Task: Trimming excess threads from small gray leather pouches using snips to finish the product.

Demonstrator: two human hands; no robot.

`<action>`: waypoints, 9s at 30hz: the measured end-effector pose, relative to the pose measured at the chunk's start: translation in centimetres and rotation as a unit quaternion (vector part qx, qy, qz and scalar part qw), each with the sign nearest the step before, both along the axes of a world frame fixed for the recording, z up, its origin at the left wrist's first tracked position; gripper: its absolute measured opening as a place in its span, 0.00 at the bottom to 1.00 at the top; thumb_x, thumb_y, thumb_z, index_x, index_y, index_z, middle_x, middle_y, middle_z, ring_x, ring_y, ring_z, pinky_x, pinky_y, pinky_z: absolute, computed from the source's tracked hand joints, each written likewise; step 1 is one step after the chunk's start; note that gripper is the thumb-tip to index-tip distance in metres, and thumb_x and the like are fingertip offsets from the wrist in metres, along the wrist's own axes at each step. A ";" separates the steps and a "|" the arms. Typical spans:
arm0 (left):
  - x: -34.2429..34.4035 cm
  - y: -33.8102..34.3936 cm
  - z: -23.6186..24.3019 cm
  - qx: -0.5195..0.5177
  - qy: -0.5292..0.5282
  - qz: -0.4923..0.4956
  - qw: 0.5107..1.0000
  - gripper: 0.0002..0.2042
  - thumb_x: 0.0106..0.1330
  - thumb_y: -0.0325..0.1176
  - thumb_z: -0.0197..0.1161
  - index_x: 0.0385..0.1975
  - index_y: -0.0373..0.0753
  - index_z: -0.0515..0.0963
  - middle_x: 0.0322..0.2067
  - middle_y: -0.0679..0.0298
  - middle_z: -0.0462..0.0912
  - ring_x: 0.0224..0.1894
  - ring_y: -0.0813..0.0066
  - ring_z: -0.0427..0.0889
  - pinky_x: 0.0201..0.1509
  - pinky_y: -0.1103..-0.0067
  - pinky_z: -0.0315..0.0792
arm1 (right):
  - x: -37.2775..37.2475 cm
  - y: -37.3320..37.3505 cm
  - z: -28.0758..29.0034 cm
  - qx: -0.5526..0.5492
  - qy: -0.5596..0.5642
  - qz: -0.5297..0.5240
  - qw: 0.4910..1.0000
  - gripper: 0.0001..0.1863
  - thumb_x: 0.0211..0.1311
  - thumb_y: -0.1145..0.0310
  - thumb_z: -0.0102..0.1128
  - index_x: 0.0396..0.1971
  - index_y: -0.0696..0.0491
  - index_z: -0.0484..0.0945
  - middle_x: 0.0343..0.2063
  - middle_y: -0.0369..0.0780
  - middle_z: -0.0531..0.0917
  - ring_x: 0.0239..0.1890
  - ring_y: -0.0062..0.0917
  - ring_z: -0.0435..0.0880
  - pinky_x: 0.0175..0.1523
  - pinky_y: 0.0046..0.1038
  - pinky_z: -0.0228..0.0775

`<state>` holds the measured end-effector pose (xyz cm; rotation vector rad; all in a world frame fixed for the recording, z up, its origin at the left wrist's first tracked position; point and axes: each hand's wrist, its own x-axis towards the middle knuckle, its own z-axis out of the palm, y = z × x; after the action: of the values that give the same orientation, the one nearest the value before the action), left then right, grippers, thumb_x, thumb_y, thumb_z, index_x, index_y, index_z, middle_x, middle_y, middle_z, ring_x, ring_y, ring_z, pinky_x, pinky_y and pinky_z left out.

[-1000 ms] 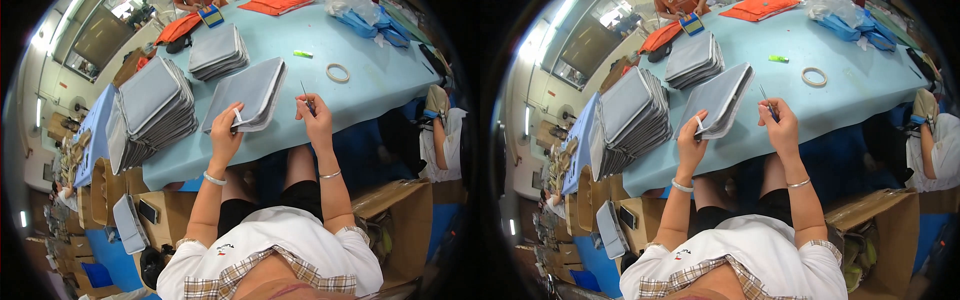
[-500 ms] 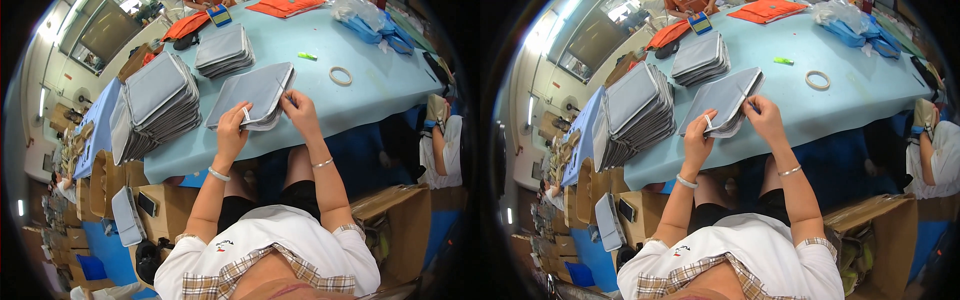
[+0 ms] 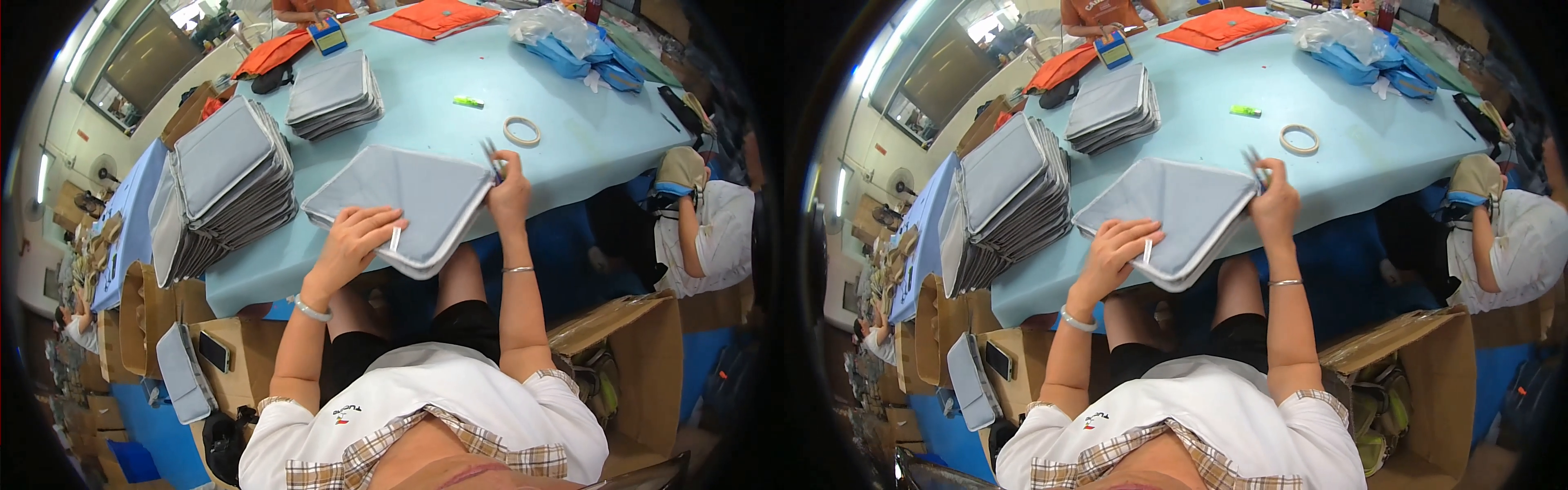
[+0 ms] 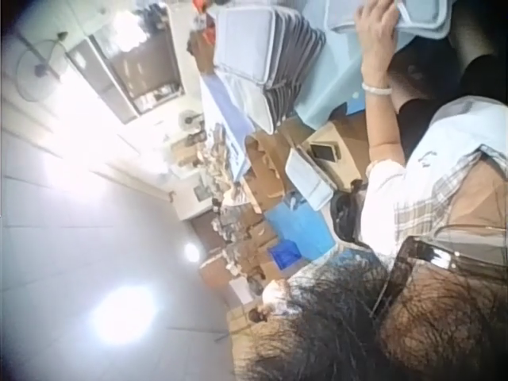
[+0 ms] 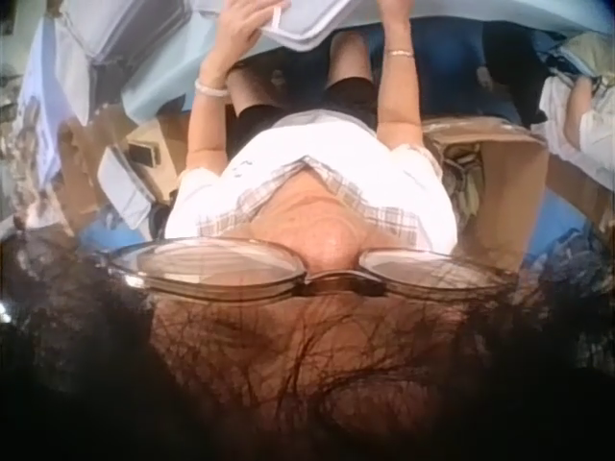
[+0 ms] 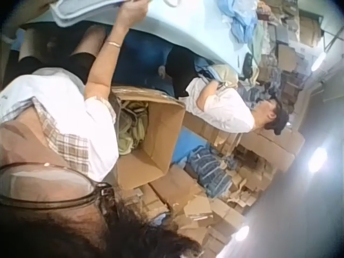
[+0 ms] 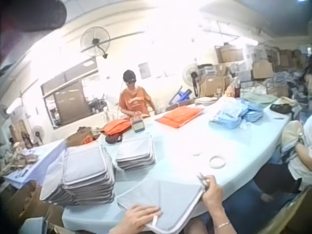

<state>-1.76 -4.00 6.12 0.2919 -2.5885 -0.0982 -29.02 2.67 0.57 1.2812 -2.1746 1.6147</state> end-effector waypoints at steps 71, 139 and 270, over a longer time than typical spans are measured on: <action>9.4 1.4 -1.9 0.334 0.391 0.220 0.829 0.28 0.56 0.34 0.73 0.58 0.39 0.72 0.41 0.64 0.81 0.38 0.79 0.75 0.39 0.82 0.71 | -8.6 10.1 -5.7 -0.234 -0.449 0.187 0.842 0.20 0.66 0.72 0.60 0.57 0.54 0.71 0.29 0.27 0.72 0.15 0.07 0.53 0.18 0.13 0.41; 0.1 -3.6 -8.0 0.050 0.107 0.099 0.988 0.19 0.54 0.30 0.70 0.47 0.45 0.79 0.48 0.63 0.78 0.53 0.61 0.75 0.58 0.64 0.67 | -8.2 2.0 -4.1 0.009 -0.099 0.238 0.966 0.06 0.61 0.81 0.59 0.38 0.60 0.79 0.36 0.35 0.83 0.27 0.16 0.78 0.33 0.20 0.72; -3.9 -0.4 -5.2 0.312 0.035 0.014 0.949 0.03 0.62 0.25 0.62 0.32 0.33 0.78 0.33 0.56 0.77 0.35 0.56 0.78 0.40 0.69 0.74 | 7.0 6.4 1.1 0.218 0.061 0.186 0.956 0.13 0.53 0.56 0.69 0.27 0.50 0.82 0.17 0.39 0.82 0.21 0.36 0.82 0.26 0.32 0.70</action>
<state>-5.63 -4.36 0.92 0.5358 -2.4131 -0.9086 -22.01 9.09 1.62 1.9565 -2.4014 1.1386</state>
